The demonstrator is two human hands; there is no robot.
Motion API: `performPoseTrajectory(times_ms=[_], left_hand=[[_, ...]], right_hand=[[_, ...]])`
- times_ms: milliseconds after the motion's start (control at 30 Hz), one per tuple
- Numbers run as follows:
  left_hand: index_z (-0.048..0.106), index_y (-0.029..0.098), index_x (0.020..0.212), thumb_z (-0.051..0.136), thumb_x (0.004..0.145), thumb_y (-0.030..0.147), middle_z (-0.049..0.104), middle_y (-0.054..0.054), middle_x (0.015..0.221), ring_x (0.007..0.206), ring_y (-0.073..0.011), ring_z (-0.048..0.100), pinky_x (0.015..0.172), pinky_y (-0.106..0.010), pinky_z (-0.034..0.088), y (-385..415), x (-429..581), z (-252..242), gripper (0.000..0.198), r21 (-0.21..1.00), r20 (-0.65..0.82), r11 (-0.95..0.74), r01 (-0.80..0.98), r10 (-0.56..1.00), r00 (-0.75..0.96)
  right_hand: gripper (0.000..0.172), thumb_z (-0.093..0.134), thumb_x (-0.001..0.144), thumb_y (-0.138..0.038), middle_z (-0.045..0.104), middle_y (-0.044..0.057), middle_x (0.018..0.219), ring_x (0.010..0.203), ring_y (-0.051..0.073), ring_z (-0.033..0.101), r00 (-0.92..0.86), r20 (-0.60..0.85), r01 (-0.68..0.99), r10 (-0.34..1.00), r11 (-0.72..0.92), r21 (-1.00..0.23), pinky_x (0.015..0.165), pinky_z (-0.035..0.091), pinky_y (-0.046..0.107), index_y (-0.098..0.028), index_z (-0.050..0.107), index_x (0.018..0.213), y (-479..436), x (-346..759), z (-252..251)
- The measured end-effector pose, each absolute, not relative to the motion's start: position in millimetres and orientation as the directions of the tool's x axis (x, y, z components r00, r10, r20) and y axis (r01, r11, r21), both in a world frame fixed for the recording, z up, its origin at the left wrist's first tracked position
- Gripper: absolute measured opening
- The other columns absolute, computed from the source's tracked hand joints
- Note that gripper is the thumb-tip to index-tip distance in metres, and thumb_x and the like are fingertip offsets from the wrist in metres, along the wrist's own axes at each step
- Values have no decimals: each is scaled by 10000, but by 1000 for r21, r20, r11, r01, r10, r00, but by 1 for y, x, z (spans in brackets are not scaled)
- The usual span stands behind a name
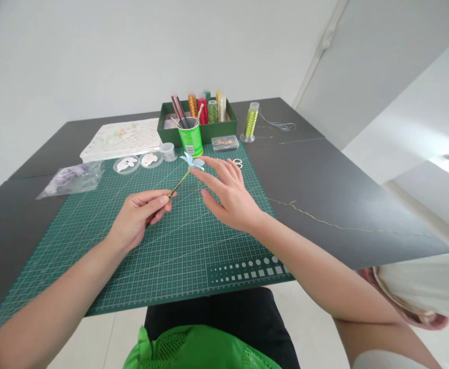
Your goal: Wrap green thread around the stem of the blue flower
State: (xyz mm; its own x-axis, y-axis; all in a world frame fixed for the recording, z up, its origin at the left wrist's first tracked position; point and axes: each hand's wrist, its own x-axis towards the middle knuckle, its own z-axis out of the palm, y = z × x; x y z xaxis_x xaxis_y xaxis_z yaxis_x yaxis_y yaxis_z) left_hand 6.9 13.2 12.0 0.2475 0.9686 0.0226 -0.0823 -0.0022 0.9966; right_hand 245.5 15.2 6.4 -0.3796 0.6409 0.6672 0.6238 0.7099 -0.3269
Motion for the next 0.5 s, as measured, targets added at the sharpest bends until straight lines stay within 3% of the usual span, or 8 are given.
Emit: performPoseTrajectory(times_ms=[67,167,267,500], left_hand=[[855,196,961,826,817,334,686,-19,658,497,-56,444,414,-167,288,12,7,11,201,997,22,0,-78,962,271],[856,205,964,820,828,332,697,-24,670,497,-54,442,411,-166,281,11,6,9,191,996,16,11,-89,955,297],[857,213,968,816,836,336,706,-26,672,475,-46,425,410,-169,280,11,5,7,185,995,8,27,-93,935,353],[861,228,946,816,836,312,718,-25,648,475,-56,447,418,-177,314,13,1,7,145,1000,28,-23,-16,887,461]], right_hand=[[377,501,1000,-201,637,105,1411,1316,297,592,-305,681,553,665,706,-442,1166,387,576,-268,651,1339,20,250,4],[272,528,1001,-233,762,61,1168,1112,248,704,-192,649,396,736,663,-635,997,538,461,-260,741,1167,27,255,3],[224,567,983,-257,790,32,1032,977,218,731,-133,593,350,794,597,-722,885,568,398,-251,777,1059,29,256,3],[278,633,947,-265,782,37,1169,922,197,748,29,519,211,854,502,-839,894,593,401,-266,756,1197,33,260,4]])
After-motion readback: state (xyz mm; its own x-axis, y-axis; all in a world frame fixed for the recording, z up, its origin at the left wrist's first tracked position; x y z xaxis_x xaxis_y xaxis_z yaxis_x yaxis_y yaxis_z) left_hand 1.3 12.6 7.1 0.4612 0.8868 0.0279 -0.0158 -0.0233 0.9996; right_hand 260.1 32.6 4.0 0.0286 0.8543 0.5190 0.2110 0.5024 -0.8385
